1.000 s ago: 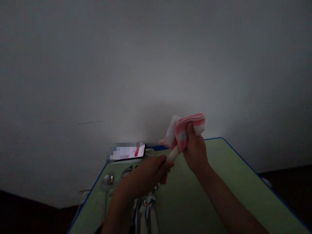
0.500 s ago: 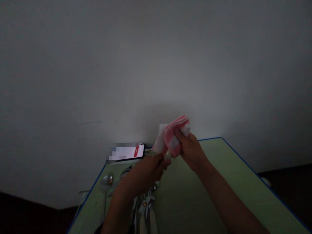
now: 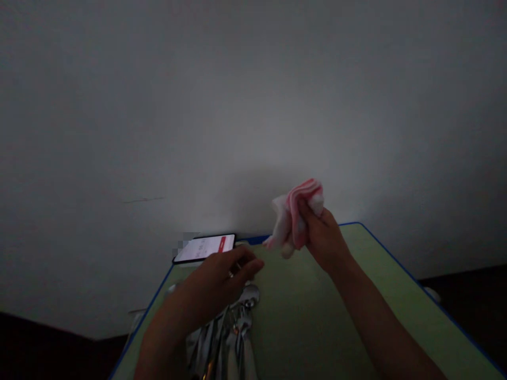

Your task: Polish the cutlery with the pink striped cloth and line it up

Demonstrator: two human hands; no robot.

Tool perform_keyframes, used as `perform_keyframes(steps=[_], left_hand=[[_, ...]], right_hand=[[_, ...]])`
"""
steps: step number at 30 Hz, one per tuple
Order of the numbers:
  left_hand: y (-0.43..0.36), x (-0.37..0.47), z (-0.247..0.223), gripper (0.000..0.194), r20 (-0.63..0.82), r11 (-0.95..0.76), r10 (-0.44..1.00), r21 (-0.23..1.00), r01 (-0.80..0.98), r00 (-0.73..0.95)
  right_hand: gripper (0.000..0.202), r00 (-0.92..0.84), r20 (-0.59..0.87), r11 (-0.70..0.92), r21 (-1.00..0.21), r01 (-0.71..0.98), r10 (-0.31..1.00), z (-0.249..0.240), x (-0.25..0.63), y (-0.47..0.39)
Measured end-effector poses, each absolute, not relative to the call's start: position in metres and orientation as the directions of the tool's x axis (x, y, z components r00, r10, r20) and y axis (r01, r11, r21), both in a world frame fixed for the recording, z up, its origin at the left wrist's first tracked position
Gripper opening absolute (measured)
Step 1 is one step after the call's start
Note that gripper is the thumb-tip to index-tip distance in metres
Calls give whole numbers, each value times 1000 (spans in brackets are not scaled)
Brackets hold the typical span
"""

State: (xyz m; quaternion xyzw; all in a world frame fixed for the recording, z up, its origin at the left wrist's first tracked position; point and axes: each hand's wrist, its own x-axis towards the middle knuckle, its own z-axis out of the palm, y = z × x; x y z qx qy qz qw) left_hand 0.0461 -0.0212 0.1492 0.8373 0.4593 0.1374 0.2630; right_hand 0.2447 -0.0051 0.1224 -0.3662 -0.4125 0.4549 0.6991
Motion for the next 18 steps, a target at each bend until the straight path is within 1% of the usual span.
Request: perform_keyframes(steps=[2, 6, 9, 11, 13, 14, 16, 18], left_hand=[[-24, 53, 149, 33, -46, -450, 804, 605, 657, 593], [-24, 69, 144, 35, 1, -486, 777, 636, 600, 629], [-21, 74, 140, 36, 48, -498, 789, 636, 590, 613], [-19, 72, 137, 35, 55, -504, 794, 616, 605, 606], [-18, 67, 135, 35, 29, -506, 791, 593, 626, 611], [-17, 64, 133, 35, 11, -504, 788, 586, 634, 616], [-15, 60, 128, 33, -22, -494, 786, 579, 649, 618], [-13, 58, 122, 31, -50, -485, 778, 585, 650, 626]], right_hand=[[33, 300, 210, 329, -840, -431, 930, 123, 238, -4], [33, 330, 160, 325, -778, -538, 930, 122, 221, -4], [29, 283, 171, 307, -770, -559, 944, 119, 216, -5], [25, 225, 191, 285, -794, -536, 955, 117, 221, -4], [23, 137, 222, 260, -848, -462, 965, 117, 234, -4], [24, 61, 242, 246, -885, -395, 968, 116, 242, -3], [22, -36, 271, 260, -948, -186, 962, 116, 258, -2], [18, -69, 283, 288, -955, 72, 956, 114, 269, -1]])
